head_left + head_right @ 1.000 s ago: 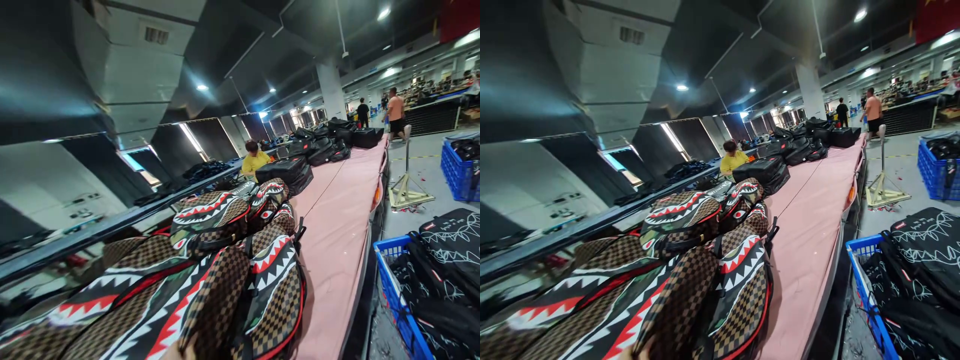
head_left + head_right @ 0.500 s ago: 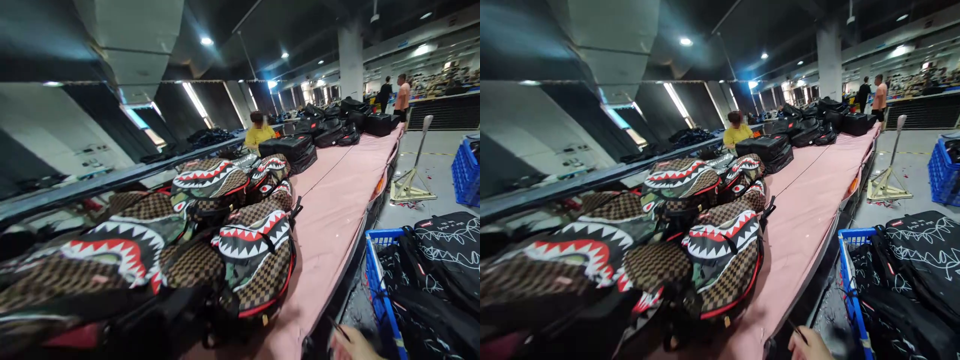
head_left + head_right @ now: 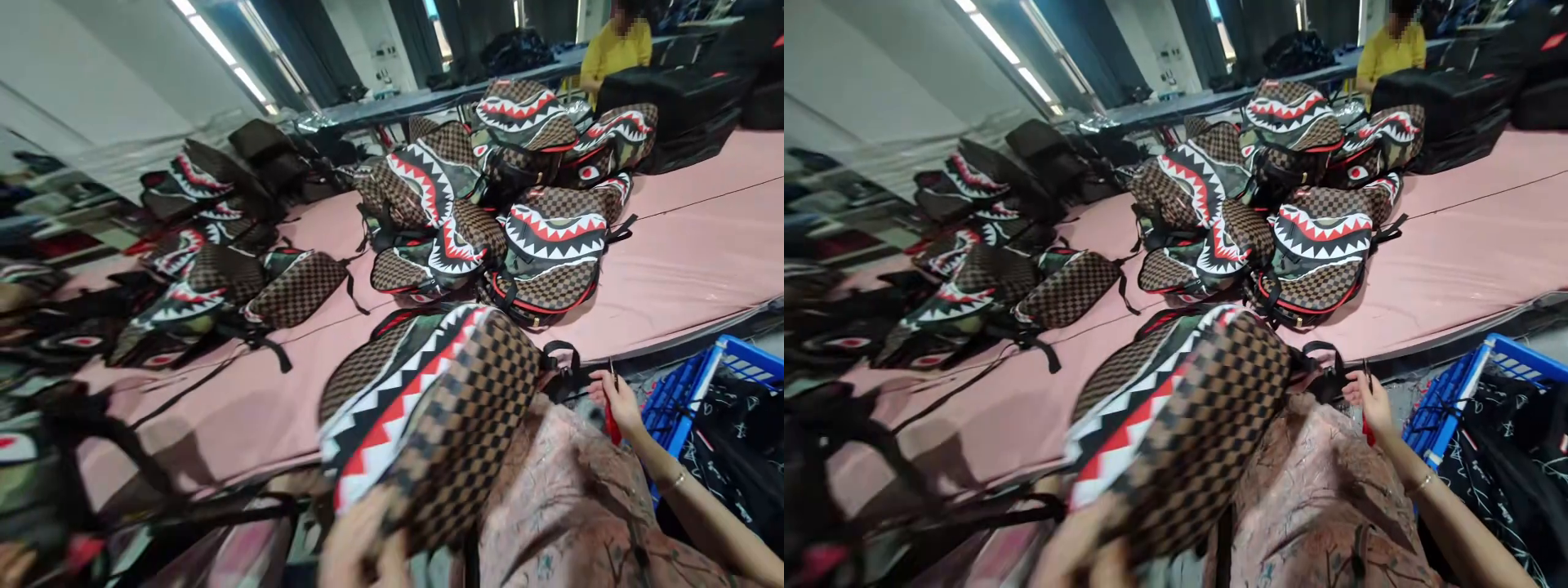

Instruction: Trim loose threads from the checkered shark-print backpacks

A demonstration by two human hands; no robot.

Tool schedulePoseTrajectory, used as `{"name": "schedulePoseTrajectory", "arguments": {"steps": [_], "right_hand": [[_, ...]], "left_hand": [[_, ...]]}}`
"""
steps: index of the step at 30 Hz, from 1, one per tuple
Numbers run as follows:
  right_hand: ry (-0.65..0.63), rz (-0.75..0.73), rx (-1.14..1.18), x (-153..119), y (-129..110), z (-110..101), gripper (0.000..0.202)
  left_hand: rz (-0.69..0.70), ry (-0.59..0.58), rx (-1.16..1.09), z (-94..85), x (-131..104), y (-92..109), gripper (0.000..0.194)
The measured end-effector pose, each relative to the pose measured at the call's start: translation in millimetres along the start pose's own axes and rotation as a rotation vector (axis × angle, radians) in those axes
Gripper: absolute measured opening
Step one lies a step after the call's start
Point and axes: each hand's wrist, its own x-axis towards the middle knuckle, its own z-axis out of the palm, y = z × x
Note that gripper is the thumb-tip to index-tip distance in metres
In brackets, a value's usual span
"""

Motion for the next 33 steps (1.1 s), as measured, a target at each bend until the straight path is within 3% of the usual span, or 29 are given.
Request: {"name": "schedulePoseTrajectory", "arguments": {"steps": [4,7,11,16,19,23,33], "right_hand": [[-0.018,-0.023,-0.222,-0.5,1.8,2.0,0.057],[0.005,-0.101,-0.479,-0.4,-5.8,8.9,0.056],[-0.057,-0.156,-0.586,-5.9,-22.9,20.2,0.049],[-0.228,-0.181,-0.525,-17.9,-52.2,32.1,0.038],[-0.241,-0.181,-0.582,-22.0,-72.3,37.7,0.032],[-0.252,-0.181,-0.814,-22.5,-93.8,45.5,0.026],[-0.327,-0.242,-1.164,-17.2,-119.9,76.4,0.021]], "left_hand": [[0.308,-0.198,-0.189,43.6,-21.4,5.6,0.021],[0.3,-0.176,-0.211,56.7,-13.1,23.9,0.02],[0.321,-0.305,-0.248,73.2,32.4,58.9,0.02],[0.339,-0.416,-0.387,110.4,103.1,103.8,0.024],[0.421,-0.567,-0.493,130.3,140.5,123.4,0.027],[0.528,-0.757,-0.468,147.0,166.1,138.6,0.021],[0.447,-0.635,-0.521,156.6,164.6,139.1,0.012]]}}
